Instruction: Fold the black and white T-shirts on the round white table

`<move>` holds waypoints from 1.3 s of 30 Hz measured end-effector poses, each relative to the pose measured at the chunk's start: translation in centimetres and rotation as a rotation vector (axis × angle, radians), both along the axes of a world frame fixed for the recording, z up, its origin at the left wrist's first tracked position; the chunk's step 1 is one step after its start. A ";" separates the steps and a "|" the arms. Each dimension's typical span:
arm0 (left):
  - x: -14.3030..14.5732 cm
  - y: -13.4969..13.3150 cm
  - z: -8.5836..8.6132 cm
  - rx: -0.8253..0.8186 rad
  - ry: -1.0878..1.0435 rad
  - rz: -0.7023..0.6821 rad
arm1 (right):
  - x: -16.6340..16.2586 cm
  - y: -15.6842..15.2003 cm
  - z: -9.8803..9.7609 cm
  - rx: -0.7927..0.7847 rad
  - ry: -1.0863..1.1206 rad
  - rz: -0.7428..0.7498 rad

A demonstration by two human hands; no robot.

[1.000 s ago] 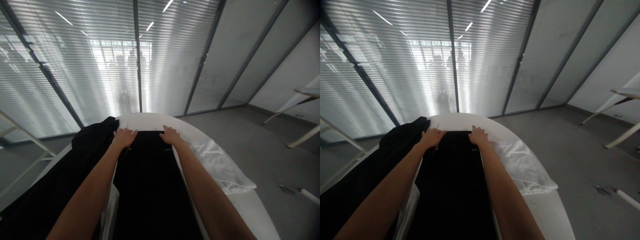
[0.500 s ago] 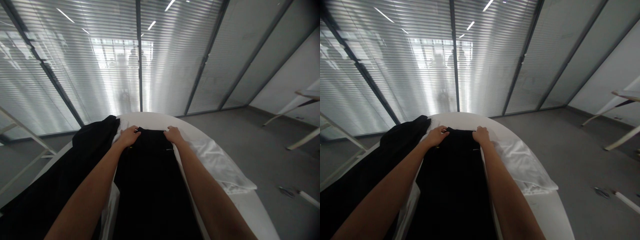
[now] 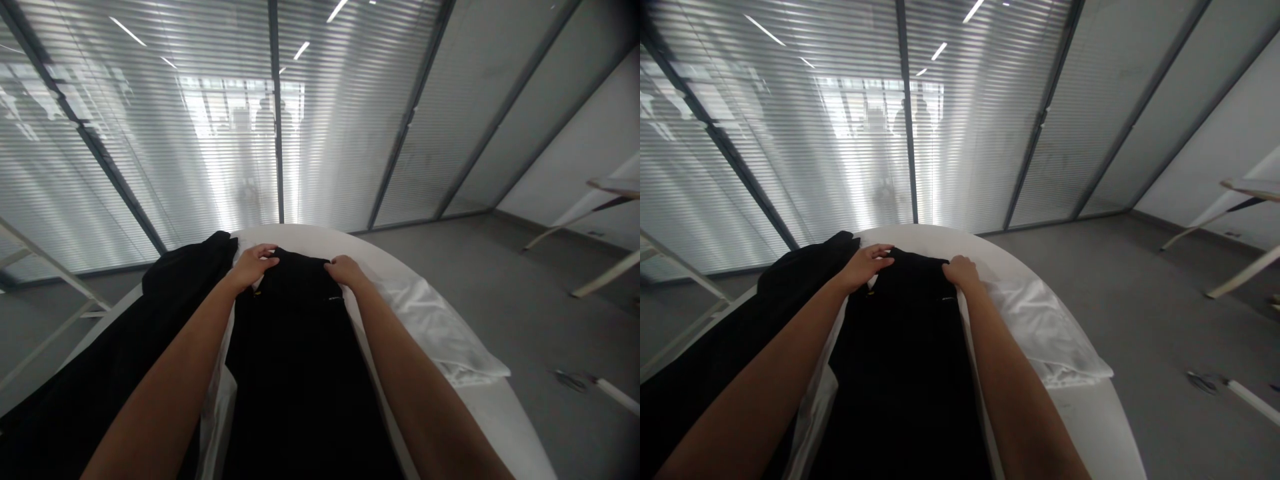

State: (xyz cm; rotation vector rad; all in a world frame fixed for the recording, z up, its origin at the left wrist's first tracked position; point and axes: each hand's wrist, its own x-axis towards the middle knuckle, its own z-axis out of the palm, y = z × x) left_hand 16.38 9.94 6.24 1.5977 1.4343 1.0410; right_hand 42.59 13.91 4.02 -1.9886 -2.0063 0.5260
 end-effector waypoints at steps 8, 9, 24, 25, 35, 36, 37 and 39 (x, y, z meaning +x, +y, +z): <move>-0.3 0.0 -0.3 -0.091 -0.450 -0.087 | 0.3 -0.6 0.9 -0.058 0.354 -0.084; -0.4 0.1 -0.4 -0.098 -0.471 -0.099 | 0.2 -0.8 1.1 -0.065 0.395 -0.093; -1.4 1.0 -0.1 0.189 -0.489 -0.033 | -0.2 -1.8 4.1 -0.080 0.929 -0.005; -1.5 1.0 0.0 0.208 -0.437 -0.017 | -0.3 -1.7 4.0 -0.074 0.959 0.010; -1.8 0.4 3.5 0.340 0.237 0.117 | -0.3 -1.6 3.8 0.047 1.103 0.170; -1.8 0.3 3.6 0.307 0.220 0.109 | -0.2 -1.6 3.8 0.045 1.098 0.178; -1.8 0.2 3.5 0.261 0.182 0.104 | -0.1 -1.6 3.7 0.045 1.094 0.186; -1.8 0.1 3.3 0.154 0.060 0.085 | -0.1 -1.6 3.6 0.047 1.086 0.198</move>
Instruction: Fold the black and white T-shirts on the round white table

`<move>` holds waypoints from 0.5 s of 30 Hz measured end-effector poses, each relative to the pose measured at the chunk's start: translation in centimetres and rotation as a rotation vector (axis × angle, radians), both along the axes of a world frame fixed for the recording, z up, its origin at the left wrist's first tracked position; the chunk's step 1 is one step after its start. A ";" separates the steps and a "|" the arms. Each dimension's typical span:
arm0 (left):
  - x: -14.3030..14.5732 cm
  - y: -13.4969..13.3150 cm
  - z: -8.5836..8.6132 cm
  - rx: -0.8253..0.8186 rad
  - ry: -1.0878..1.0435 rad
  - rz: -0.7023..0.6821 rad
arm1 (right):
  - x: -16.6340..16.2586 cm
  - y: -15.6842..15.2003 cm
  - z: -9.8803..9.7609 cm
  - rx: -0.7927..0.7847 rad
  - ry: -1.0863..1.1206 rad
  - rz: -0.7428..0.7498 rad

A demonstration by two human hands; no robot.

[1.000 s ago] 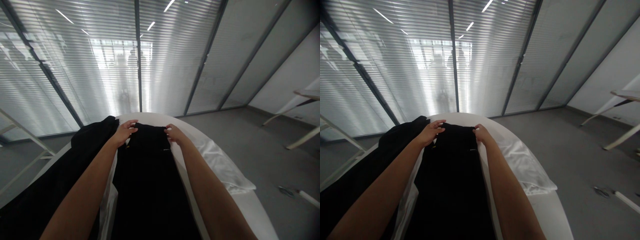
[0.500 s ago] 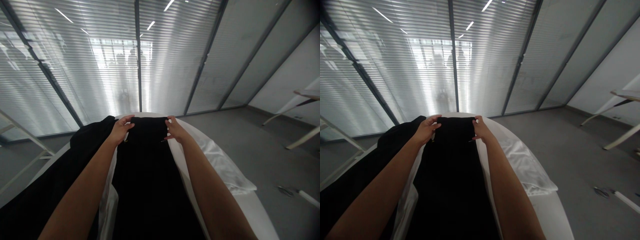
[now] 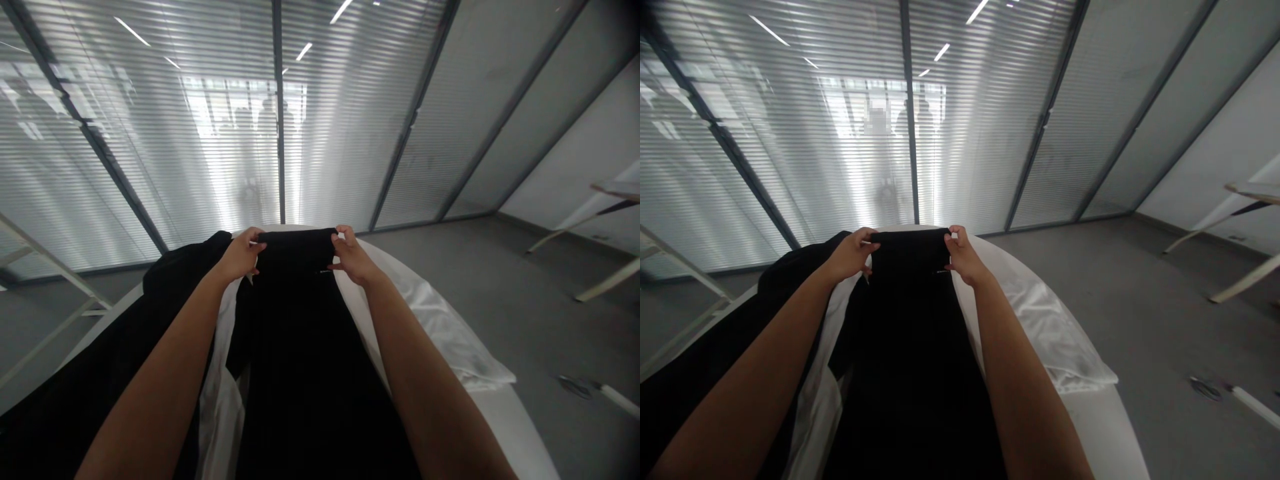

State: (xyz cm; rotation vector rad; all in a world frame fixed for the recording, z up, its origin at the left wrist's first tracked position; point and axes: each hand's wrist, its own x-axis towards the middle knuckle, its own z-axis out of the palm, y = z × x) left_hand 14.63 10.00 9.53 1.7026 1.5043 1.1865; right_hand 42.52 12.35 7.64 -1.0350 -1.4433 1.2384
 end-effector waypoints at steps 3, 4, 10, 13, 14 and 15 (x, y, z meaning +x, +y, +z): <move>0.0 -0.3 -0.3 -0.096 -0.186 -0.051 | 0.0 0.0 0.0 0.008 -0.010 0.007; 0.1 -0.3 -0.4 -0.108 -0.233 -0.068 | -0.1 0.0 0.0 0.007 -0.012 0.005; 0.2 -0.4 -0.6 -0.082 -0.413 -0.149 | -0.3 -0.2 0.6 -0.010 0.010 -0.003; 0.2 -0.3 -0.7 -0.031 -0.441 -0.193 | -0.5 -0.2 0.9 0.010 0.076 -0.037; 0.2 -0.3 -0.7 -0.004 -0.433 -0.199 | -0.6 -0.2 1.0 0.029 0.106 -0.067; 0.2 -0.3 -0.7 0.021 -0.416 -0.201 | -0.6 -0.2 1.0 0.050 0.136 -0.099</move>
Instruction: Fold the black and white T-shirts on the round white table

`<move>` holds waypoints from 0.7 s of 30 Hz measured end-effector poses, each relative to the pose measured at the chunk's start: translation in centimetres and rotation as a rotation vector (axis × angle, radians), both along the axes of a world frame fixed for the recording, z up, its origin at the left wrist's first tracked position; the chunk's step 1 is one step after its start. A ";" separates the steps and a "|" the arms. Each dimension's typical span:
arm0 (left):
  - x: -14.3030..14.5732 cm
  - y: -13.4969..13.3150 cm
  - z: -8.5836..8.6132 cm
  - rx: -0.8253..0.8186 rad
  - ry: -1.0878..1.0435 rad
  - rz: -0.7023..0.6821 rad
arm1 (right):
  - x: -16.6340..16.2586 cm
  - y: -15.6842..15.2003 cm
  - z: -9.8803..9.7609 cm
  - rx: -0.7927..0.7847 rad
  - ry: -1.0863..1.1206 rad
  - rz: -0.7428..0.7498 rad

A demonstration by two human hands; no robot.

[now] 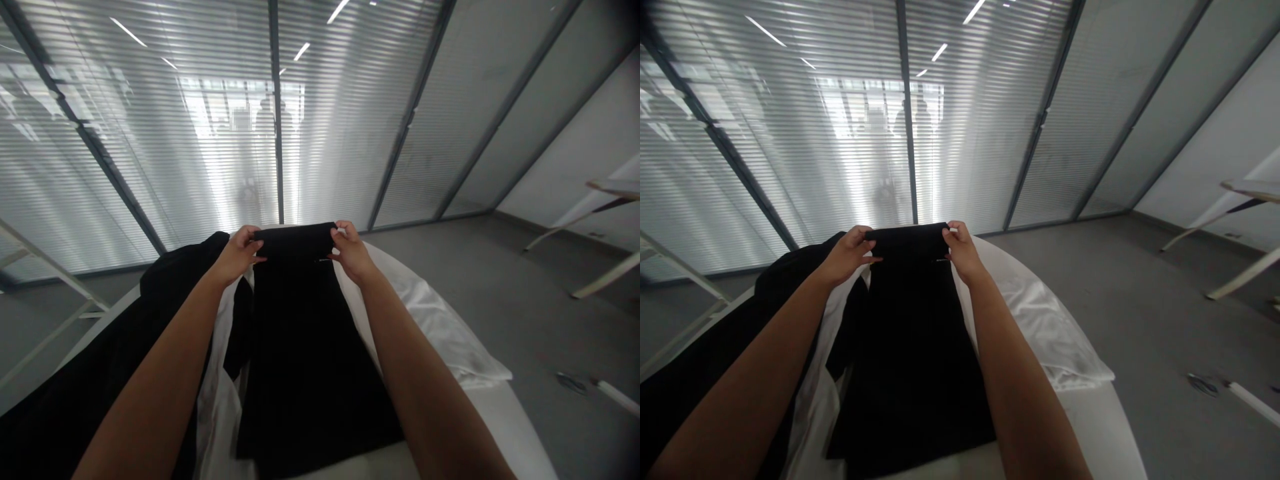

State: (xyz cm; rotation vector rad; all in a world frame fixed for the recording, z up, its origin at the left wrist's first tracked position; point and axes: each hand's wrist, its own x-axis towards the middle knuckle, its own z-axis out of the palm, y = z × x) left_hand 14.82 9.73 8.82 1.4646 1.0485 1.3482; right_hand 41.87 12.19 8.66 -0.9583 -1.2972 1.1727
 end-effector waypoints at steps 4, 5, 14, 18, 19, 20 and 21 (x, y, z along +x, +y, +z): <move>0.0 0.1 -0.4 0.040 0.062 0.012 | -0.2 0.0 -0.1 0.038 0.062 -0.060; -0.1 0.2 -0.5 0.036 0.063 0.011 | -0.2 0.0 -0.1 0.031 0.074 -0.055; -1.1 0.5 -1.6 0.030 0.095 -0.044 | 0.8 0.4 -1.2 -0.032 0.248 0.076; -1.4 0.3 -1.2 0.060 0.220 -0.067 | 1.0 0.4 -1.3 -0.031 0.144 0.086; -1.4 0.2 -1.1 0.062 0.238 -0.070 | 1.0 0.5 -1.2 -0.030 0.114 0.083; -1.4 0.2 -1.0 0.059 0.250 -0.076 | 1.1 0.5 -1.3 -0.027 0.090 0.078; -1.5 0.1 -0.9 0.052 0.259 -0.087 | 1.1 0.5 -1.3 -0.025 0.073 0.076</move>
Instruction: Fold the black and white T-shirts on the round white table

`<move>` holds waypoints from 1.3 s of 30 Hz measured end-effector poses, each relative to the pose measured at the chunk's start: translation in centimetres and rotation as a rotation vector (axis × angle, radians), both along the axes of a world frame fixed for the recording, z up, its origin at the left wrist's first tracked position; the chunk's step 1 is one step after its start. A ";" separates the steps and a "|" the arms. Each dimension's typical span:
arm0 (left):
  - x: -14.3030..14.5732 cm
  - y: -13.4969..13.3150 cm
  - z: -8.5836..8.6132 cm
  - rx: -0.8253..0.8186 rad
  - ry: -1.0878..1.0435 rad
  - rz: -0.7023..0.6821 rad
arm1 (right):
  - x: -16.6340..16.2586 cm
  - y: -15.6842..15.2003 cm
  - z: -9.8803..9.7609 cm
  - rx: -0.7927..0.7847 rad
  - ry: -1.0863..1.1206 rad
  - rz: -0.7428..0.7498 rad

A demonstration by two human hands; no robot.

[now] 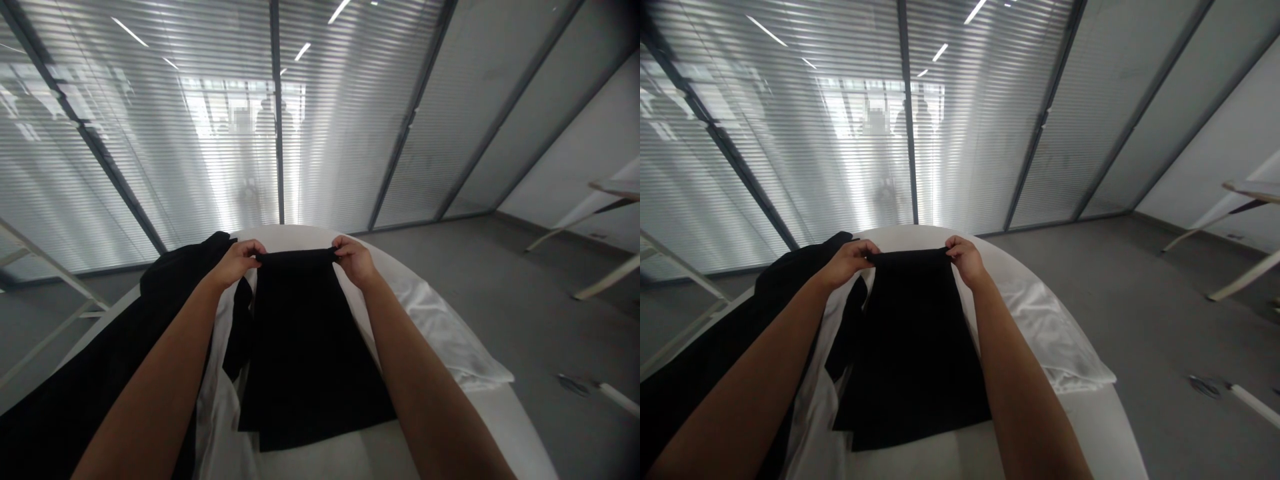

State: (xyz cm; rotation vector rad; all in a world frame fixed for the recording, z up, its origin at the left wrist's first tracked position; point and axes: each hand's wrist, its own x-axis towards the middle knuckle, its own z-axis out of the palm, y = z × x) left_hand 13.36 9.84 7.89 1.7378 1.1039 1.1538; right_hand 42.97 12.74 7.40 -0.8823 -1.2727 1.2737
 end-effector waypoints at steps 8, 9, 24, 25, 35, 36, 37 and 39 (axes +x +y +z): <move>-0.1 -0.7 1.2 -0.122 0.239 -0.187 | 1.1 -0.4 0.4 -0.020 -0.230 0.149; -0.2 -0.8 1.4 -0.138 0.292 -0.208 | 1.2 -0.6 0.6 -0.017 -0.262 0.193; 4.2 -0.1 -1.0 0.179 0.584 0.159 | 0.3 -0.1 1.2 0.174 -0.944 -0.052; 4.9 -0.3 -1.7 0.162 0.605 0.182 | -0.4 -0.2 0.7 0.185 -0.992 -0.076; 6.6 -1.1 -6.4 0.058 0.955 0.175 | -4.0 -1.4 -6.2 0.251 -1.389 -0.060; 6.5 -1.0 -6.5 0.056 0.958 0.186 | -3.8 -1.3 -6.3 0.236 -1.393 -0.072; 6.5 -0.9 -6.5 0.054 0.956 0.199 | -3.7 -1.2 -6.3 0.217 -1.391 -0.091; 6.5 -0.9 -6.6 0.057 0.941 0.230 | -3.6 -1.2 -6.3 0.180 -1.377 -0.147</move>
